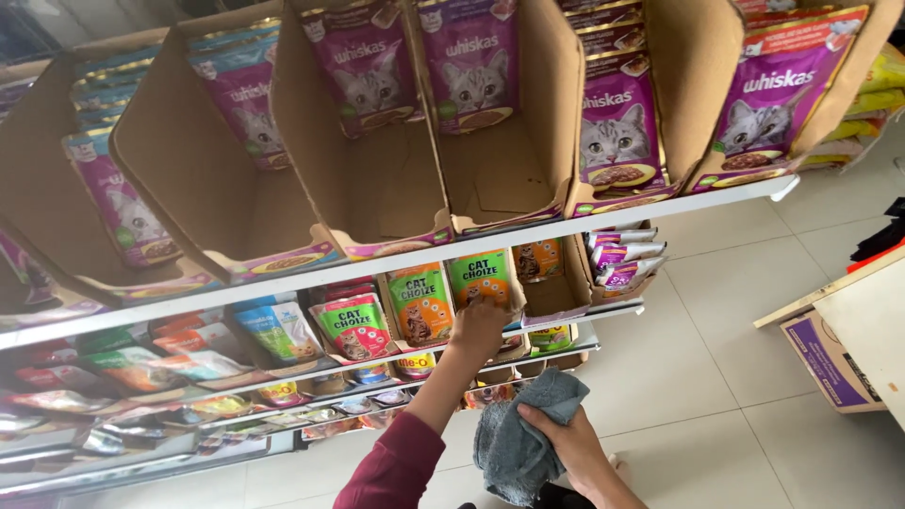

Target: Wiping down individual cat food pouches with a cloth and arranging them neatly on a grocery store shelf.

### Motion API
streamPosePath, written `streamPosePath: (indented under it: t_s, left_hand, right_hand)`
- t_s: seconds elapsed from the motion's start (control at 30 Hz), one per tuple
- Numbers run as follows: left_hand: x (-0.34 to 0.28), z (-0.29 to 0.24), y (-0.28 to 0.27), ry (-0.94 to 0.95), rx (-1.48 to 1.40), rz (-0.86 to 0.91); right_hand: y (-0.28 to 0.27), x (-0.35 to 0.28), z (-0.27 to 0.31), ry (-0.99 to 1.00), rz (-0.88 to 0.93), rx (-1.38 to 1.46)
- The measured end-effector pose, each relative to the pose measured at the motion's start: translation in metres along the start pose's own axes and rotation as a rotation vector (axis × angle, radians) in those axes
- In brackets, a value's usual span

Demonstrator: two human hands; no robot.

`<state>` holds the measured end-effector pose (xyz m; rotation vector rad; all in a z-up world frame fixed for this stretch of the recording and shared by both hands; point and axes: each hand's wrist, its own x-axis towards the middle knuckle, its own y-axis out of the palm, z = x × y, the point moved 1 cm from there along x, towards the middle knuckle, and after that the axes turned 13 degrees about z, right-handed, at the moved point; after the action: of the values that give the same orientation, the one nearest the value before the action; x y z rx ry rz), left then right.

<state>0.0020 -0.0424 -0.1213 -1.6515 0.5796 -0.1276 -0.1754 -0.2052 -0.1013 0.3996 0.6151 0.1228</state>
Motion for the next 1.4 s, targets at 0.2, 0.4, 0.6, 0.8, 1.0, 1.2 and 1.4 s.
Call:
streamPosePath:
  t_s: [0.2,0.4,0.6,0.8,1.0,1.2,1.4]
  left_hand:
    - [-0.032,-0.032,-0.052,-0.132,0.003,0.209]
    - [-0.013,-0.016,-0.006,-0.094,0.083,-0.009]
    - [-0.005,-0.015,-0.026,-0.133,0.068,0.061]
    - [-0.022,-0.033,-0.115,-0.213,-0.069,0.298]
    - [0.022,-0.047,-0.152,0.041,0.257,-0.236]
    - [0.151,0.007,-0.054,0.121,-0.008,-0.613]
    - [0.130,-0.013,-0.070,0.000,0.079,-0.165]
  right_hand:
    - [-0.006,0.000,-0.009,-0.008,-0.038,0.006]
    - [0.006,-0.004,-0.006,-0.003,-0.017,0.023]
    - [-0.012,0.010,-0.021,0.026,-0.033,0.072]
    - [-0.031,0.015,-0.033,0.013,-0.119,0.126]
    - [-0.040,0.016,-0.034,0.032,-0.112,0.210]
    - [-0.072,0.017,-0.043,-0.031,-0.135,0.310]
    - [-0.078,0.006,-0.028,-0.002,-0.302,0.326]
